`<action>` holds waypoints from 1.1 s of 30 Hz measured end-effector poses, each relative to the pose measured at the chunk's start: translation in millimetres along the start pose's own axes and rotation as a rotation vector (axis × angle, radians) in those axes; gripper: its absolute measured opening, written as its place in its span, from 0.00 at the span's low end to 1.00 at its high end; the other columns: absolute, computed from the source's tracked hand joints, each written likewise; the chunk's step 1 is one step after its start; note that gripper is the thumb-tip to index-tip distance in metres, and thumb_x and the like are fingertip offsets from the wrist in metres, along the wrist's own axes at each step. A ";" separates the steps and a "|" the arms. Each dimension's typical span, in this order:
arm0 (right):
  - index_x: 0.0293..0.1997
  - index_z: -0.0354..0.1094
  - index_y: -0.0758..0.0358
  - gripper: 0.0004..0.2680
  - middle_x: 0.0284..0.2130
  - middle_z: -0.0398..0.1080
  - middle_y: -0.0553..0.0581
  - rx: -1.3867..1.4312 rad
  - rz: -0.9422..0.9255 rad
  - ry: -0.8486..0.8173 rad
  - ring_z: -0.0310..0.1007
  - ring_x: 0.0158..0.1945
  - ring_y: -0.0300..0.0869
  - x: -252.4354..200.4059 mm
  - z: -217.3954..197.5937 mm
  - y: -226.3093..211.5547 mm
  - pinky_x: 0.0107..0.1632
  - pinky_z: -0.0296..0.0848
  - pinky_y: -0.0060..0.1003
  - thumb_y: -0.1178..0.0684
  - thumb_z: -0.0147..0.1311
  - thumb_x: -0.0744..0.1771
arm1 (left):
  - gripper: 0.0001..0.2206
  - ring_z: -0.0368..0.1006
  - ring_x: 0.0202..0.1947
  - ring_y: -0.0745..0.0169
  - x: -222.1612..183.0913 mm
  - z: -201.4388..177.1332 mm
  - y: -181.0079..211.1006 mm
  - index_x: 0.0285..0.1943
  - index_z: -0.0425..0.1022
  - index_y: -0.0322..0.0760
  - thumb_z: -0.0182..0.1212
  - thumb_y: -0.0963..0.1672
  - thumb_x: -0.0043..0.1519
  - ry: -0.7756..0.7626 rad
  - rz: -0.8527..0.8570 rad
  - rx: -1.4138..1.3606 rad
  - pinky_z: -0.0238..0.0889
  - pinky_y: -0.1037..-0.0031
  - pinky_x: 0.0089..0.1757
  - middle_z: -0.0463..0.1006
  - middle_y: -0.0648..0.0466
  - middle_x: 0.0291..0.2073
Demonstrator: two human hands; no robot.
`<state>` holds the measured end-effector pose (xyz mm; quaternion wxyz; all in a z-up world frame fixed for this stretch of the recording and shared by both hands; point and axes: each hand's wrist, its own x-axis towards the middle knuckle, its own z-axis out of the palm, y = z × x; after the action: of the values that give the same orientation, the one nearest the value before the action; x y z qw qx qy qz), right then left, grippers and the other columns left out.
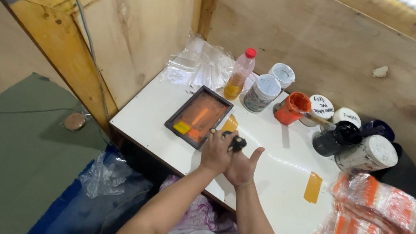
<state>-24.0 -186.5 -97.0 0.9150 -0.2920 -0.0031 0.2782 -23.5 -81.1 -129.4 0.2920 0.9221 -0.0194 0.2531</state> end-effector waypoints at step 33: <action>0.76 0.50 0.51 0.23 0.71 0.51 0.60 -0.714 0.070 0.205 0.53 0.71 0.51 44.6 -28.4 6.8 0.70 0.55 0.44 0.38 0.43 0.71 | 0.16 0.71 0.51 0.48 61.4 -42.6 -168.6 0.59 0.78 0.43 0.49 0.48 0.68 -0.224 -0.624 0.310 0.62 0.60 0.47 0.76 0.50 0.50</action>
<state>15.0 -174.3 -131.2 0.7410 -0.6191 0.0016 0.2599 41.5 88.9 -159.2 0.2081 0.9389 0.2695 0.0493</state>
